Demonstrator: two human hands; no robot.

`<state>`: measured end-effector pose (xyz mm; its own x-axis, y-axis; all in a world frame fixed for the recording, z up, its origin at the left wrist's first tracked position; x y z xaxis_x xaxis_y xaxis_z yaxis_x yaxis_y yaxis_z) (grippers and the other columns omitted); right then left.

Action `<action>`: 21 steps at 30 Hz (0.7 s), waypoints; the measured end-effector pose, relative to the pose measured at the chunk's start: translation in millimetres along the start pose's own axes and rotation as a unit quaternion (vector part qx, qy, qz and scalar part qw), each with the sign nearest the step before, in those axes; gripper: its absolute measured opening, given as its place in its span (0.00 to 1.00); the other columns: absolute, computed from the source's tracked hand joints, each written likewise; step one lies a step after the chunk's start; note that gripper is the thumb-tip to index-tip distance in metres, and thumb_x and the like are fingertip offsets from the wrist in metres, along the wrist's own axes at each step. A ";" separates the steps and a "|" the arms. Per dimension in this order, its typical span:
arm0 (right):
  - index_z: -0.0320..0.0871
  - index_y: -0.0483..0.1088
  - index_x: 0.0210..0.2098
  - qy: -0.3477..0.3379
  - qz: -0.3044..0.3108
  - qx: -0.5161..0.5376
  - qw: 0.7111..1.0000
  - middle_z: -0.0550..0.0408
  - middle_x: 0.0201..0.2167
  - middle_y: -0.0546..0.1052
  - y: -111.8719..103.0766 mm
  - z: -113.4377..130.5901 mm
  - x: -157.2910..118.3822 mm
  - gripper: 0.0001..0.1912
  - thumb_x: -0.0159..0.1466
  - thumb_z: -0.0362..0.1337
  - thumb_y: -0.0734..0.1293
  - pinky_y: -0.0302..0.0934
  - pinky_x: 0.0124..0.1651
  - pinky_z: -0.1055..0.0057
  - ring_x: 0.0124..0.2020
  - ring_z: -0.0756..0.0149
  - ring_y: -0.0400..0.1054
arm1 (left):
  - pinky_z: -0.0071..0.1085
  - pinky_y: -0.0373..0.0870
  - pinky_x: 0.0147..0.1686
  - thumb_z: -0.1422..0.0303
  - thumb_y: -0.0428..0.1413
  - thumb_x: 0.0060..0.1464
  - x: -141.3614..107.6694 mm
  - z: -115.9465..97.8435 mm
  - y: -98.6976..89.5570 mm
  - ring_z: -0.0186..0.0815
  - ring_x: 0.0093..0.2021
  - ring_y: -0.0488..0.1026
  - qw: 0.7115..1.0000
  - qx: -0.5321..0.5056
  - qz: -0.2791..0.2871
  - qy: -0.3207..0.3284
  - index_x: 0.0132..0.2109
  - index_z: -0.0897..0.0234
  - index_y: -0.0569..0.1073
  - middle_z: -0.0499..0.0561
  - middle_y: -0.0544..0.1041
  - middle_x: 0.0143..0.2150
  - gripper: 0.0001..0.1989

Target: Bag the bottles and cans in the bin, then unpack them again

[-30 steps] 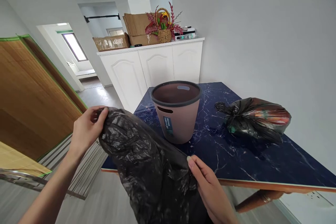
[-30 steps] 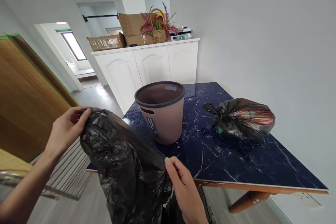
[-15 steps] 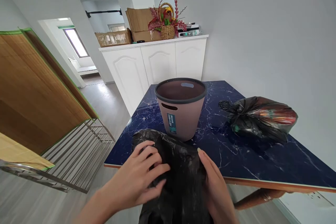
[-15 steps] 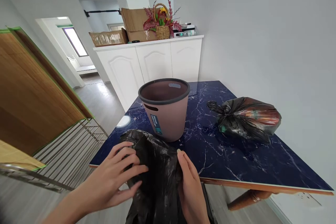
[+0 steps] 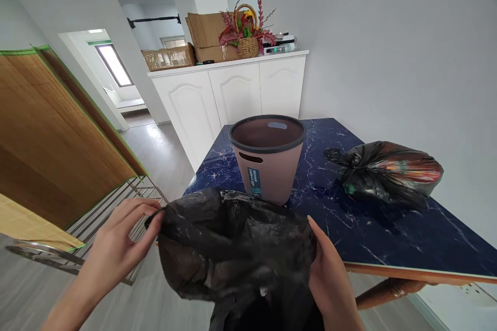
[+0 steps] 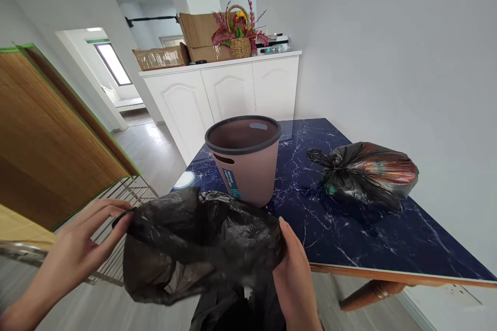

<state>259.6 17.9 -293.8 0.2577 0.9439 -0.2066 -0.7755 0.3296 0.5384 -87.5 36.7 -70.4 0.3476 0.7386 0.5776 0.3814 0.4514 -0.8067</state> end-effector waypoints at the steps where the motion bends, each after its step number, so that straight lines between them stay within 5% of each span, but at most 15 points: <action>1: 0.54 0.82 0.58 0.025 0.001 0.020 0.999 0.52 0.58 0.83 1.5 -3.5 -1.1 0.26 0.68 0.60 0.70 0.74 0.61 0.47 0.61 0.42 0.77 | 0.44 0.72 0.53 0.61 0.57 0.67 -1.8 11.3 -3.3 0.49 0.49 0.78 0.999 0.014 -0.007 -0.038 0.42 0.58 0.74 0.53 0.80 0.47 0.07; 4: 0.54 0.79 0.62 0.085 -0.001 0.060 0.995 0.53 0.65 0.77 6.5 -10.9 -5.2 0.29 0.67 0.60 0.71 0.73 0.62 0.45 0.66 0.41 0.72 | 0.54 0.69 0.64 0.58 0.56 0.68 -6.0 23.8 -4.3 0.56 0.60 0.75 0.994 0.060 -0.004 -0.091 0.51 0.58 0.73 0.56 0.78 0.56 0.11; 8: 0.53 0.78 0.63 0.120 -0.013 0.083 0.989 0.52 0.67 0.76 11.5 -17.9 -9.3 0.31 0.65 0.60 0.73 0.75 0.59 0.46 0.68 0.40 0.69 | 0.56 0.66 0.69 0.57 0.54 0.70 -2.1 -7.7 14.9 0.55 0.71 0.68 0.998 0.004 0.034 -0.050 0.71 0.53 0.59 0.58 0.68 0.72 0.27; 12: 0.53 0.78 0.61 0.132 -0.033 0.100 0.986 0.53 0.65 0.78 11.8 -30.0 -10.7 0.31 0.62 0.59 0.76 0.77 0.56 0.51 0.68 0.41 0.69 | 0.49 0.73 0.65 0.52 0.57 0.69 11.3 -37.4 59.1 0.53 0.69 0.71 0.986 -0.074 0.148 -0.039 0.75 0.47 0.53 0.56 0.68 0.73 0.35; 16: 0.52 0.79 0.61 0.104 -0.026 0.093 0.990 0.52 0.63 0.80 9.4 -31.0 -9.0 0.32 0.62 0.58 0.77 0.76 0.57 0.54 0.69 0.42 0.68 | 0.49 0.74 0.60 0.50 0.69 0.56 23.7 -48.4 104.2 0.55 0.64 0.74 0.958 -0.100 0.267 -0.017 0.78 0.55 0.48 0.61 0.76 0.64 0.54; 18: 0.53 0.78 0.62 0.099 -0.031 0.096 0.990 0.53 0.63 0.80 5.8 -28.2 -9.4 0.33 0.61 0.58 0.77 0.75 0.58 0.54 0.68 0.43 0.69 | 0.43 0.77 0.50 0.51 0.70 0.53 23.5 -51.3 120.5 0.54 0.55 0.78 0.940 -0.099 0.326 -0.004 0.74 0.57 0.61 0.57 0.81 0.51 0.48; 21: 0.53 0.77 0.63 0.103 -0.019 0.097 0.990 0.53 0.61 0.81 6.0 -21.5 -11.1 0.33 0.62 0.57 0.77 0.74 0.60 0.52 0.67 0.43 0.71 | 0.38 0.73 0.45 0.49 0.65 0.60 26.4 -63.3 121.4 0.45 0.41 0.76 0.934 -0.104 0.337 0.049 0.46 0.59 0.80 0.50 0.78 0.34 0.19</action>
<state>239.7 8.9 -305.9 0.1462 0.9131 -0.3806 -0.6377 0.3811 0.6694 22.2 79.3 -145.2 0.6421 0.7657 -0.0370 0.2013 -0.2151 -0.9556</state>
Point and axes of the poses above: each hand's wrist, its own x-axis towards the middle knuckle, its own y-axis out of the palm, z = x × y, the point moved 10 cm from there along x, towards the middle knuckle
